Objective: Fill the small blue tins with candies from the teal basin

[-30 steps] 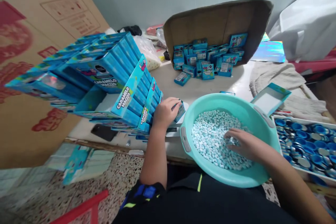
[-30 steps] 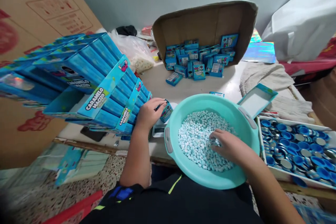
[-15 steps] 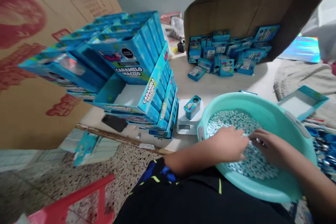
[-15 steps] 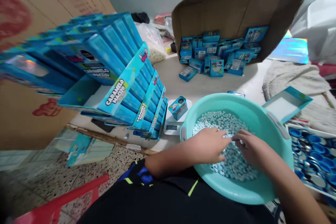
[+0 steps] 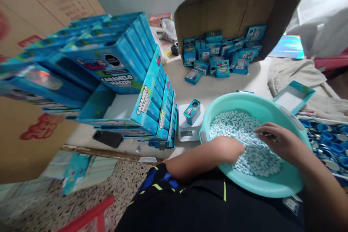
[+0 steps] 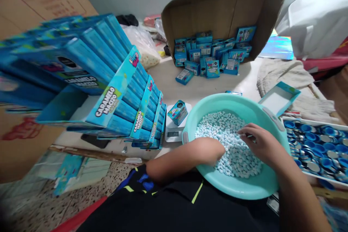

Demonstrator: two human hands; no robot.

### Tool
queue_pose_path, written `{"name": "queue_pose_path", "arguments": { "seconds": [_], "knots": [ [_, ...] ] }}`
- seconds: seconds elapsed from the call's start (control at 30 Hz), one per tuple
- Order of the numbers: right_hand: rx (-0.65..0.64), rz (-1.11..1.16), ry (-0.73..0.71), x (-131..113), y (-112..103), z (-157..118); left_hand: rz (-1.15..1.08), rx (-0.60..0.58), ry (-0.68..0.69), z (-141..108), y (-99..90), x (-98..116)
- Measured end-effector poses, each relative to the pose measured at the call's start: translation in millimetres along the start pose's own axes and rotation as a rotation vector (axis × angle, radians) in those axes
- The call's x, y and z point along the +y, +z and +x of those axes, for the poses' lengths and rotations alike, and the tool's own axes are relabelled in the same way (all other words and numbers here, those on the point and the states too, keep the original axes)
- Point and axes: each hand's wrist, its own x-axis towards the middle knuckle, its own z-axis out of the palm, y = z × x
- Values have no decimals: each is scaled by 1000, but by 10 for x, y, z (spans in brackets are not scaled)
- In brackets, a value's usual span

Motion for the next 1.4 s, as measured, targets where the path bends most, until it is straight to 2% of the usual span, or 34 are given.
{"name": "queue_pose_path", "arguments": {
  "seconds": [0.1,0.2,0.27,0.33,0.47,0.53,0.63,0.7,0.77,0.87,1.0,1.07,1.13,1.2,1.3,1.37,1.4],
  "knots": [
    [-12,-7,-15,68,50,21,41,-35,5,18,-32,29],
    [-21,-19,-54,137,102,46,9,36,39,3,-77,62],
    [-21,-24,-86,156,128,57,-29,173,24,-84,-130,57],
    [-15,-27,-117,146,148,63,-61,368,-50,-267,-222,19],
    [-47,-30,-161,75,168,66,-114,774,-273,-774,-454,-172],
    [-64,-36,-163,41,169,66,-140,958,-375,-942,-526,-312],
    [-70,-29,-157,1,159,64,-151,1163,-530,-974,-537,-529],
    [-76,-16,-157,-28,143,60,-136,1206,-642,-901,-510,-649],
    [-86,-4,-160,-63,123,57,-118,1192,-716,-826,-484,-731],
    [-123,2,-166,-102,97,50,-76,1171,-745,-782,-473,-744],
    [-197,-57,-174,-45,121,36,2,1224,-756,-732,-481,-494],
    [-233,-108,-175,31,158,31,6,1217,-633,-619,-453,-287],
    [-243,-163,-183,109,196,28,-18,1070,-414,-446,-386,-94],
    [-218,-226,-223,157,221,26,4,803,-266,-264,-288,32],
    [-211,-328,-284,145,234,16,55,352,-275,-101,-136,59],
    [-263,-398,-250,103,234,8,47,158,-308,-84,-72,17],
    [-292,-428,-218,82,233,6,40,115,-316,-91,-55,-6]
  ]
}}
